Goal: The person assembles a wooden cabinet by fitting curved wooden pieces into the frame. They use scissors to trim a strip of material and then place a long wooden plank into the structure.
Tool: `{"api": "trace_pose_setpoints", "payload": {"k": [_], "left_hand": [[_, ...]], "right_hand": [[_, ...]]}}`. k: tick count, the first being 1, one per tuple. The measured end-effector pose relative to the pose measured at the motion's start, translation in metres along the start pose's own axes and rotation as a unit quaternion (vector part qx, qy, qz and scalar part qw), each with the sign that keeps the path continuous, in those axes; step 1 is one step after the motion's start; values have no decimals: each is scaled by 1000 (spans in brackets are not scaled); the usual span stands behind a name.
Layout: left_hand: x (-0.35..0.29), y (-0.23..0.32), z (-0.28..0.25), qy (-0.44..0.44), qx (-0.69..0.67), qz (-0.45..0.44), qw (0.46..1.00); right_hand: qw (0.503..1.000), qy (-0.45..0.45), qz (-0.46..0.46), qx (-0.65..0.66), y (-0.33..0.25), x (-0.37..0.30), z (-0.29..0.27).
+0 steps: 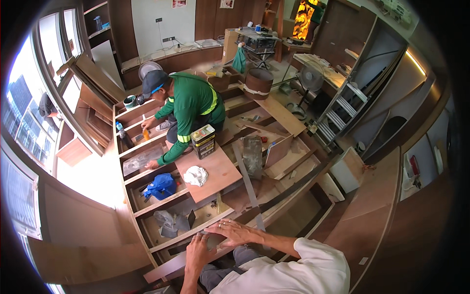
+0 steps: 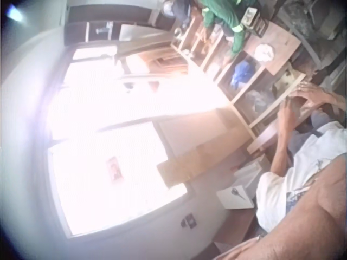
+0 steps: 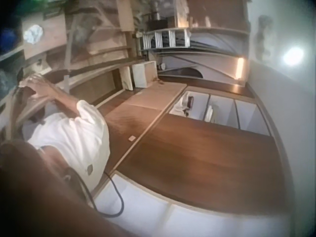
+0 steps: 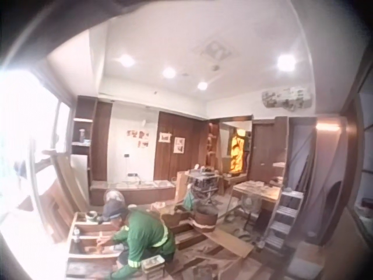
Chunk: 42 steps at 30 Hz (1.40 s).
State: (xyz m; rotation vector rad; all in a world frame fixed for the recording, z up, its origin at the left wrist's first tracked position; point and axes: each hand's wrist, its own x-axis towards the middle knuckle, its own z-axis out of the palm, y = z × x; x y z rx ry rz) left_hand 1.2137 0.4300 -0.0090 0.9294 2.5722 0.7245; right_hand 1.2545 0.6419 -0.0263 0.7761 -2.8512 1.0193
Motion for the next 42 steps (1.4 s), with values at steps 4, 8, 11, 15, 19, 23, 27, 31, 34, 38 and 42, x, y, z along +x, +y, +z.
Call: {"api": "trace_pose_setpoints", "payload": {"k": [4,8,11,15,19,23,27,31,34,38,42], "left_hand": [[-11,-7,1,-3,-8,10,1000],[-24,-29,-4,-54,-56,-27,997],[-40,-47,-11,69,-40,48,996],[-56,-81,-32,186,-97,21,978],[-77,-146,-23,341,-190,-89,917],[-104,-238,30,450,-313,-357,757],[-128,-310,79,364,-714,-384,459],[-131,-349,144,326,-812,-326,357],[-130,-366,190,357,-759,-366,404],[-107,-343,176,394,-749,-371,383],[-93,-335,172,372,-726,-395,423]], "right_hand": [[995,-102,11,16,14,3,29],[987,-143,59,32,-1,15,42],[992,-98,71,-22,-14,24,50],[991,-57,112,-46,-23,36,54],[979,-67,187,-40,-41,48,40],[975,-69,210,9,-45,63,45],[964,-95,240,62,-34,58,66],[956,-157,246,33,-6,40,100],[942,-186,276,28,23,21,123],[925,-221,308,24,58,9,130],[927,-218,303,16,89,0,125]]}}
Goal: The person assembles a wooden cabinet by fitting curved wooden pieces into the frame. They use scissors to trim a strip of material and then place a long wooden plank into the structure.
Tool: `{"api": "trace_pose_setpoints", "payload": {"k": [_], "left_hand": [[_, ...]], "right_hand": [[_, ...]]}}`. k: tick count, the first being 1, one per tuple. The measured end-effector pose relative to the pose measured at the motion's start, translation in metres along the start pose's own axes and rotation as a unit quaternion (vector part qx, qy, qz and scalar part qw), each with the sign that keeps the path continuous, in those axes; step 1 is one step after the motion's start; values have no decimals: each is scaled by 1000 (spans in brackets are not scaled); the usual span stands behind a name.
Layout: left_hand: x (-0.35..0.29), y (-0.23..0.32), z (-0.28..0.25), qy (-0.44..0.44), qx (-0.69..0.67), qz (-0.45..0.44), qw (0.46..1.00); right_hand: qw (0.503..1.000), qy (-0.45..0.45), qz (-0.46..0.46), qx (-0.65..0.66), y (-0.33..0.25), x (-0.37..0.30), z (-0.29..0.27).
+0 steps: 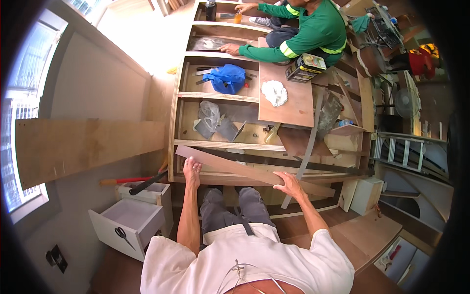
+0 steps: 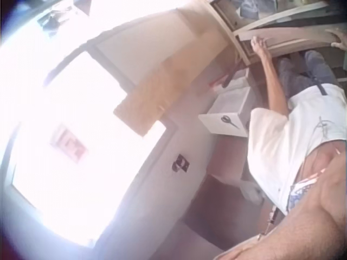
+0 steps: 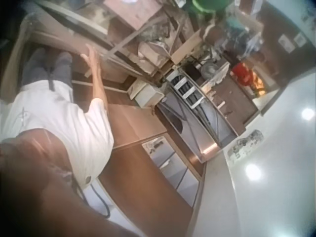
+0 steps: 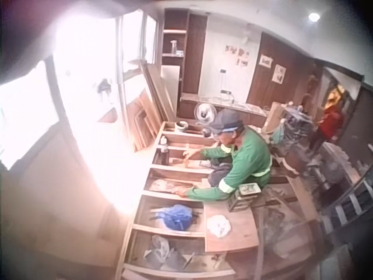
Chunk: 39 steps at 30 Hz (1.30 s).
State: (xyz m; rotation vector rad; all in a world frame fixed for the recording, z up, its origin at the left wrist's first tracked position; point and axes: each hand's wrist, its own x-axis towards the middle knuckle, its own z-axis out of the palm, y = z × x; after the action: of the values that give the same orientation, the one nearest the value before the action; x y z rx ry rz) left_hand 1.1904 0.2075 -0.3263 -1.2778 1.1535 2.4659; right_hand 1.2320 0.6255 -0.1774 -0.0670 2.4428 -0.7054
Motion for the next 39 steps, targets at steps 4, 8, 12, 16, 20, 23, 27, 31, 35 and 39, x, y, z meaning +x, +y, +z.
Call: {"api": "trace_pose_setpoints", "payload": {"k": [4,8,12,16,20,23,27,31,35,39], "left_hand": [[11,-15,9,42,77,14,996],[25,-42,6,58,73,8,996],[17,-59,9,102,71,1,992],[12,-83,-20,68,82,-6,994],[7,-94,-42,70,92,-24,993],[2,-87,-35,107,82,-14,991],[5,-71,-33,91,92,-26,991],[17,-56,-41,54,122,-9,991],[8,-31,-36,42,143,-29,988],[13,-20,-34,40,174,-24,984]], "right_hand": [[999,19,-24,-31,22,12,-5],[999,11,-32,-36,36,26,-6],[998,-2,-43,-51,52,30,-3],[998,-40,-31,-31,68,29,-1],[997,-64,-4,-53,62,20,1],[997,-60,-3,-43,59,15,3],[999,-34,-8,-22,55,3,11],[999,20,-18,-30,35,-5,15],[1000,26,12,-10,17,-17,16],[999,48,8,9,15,-21,30]]}}
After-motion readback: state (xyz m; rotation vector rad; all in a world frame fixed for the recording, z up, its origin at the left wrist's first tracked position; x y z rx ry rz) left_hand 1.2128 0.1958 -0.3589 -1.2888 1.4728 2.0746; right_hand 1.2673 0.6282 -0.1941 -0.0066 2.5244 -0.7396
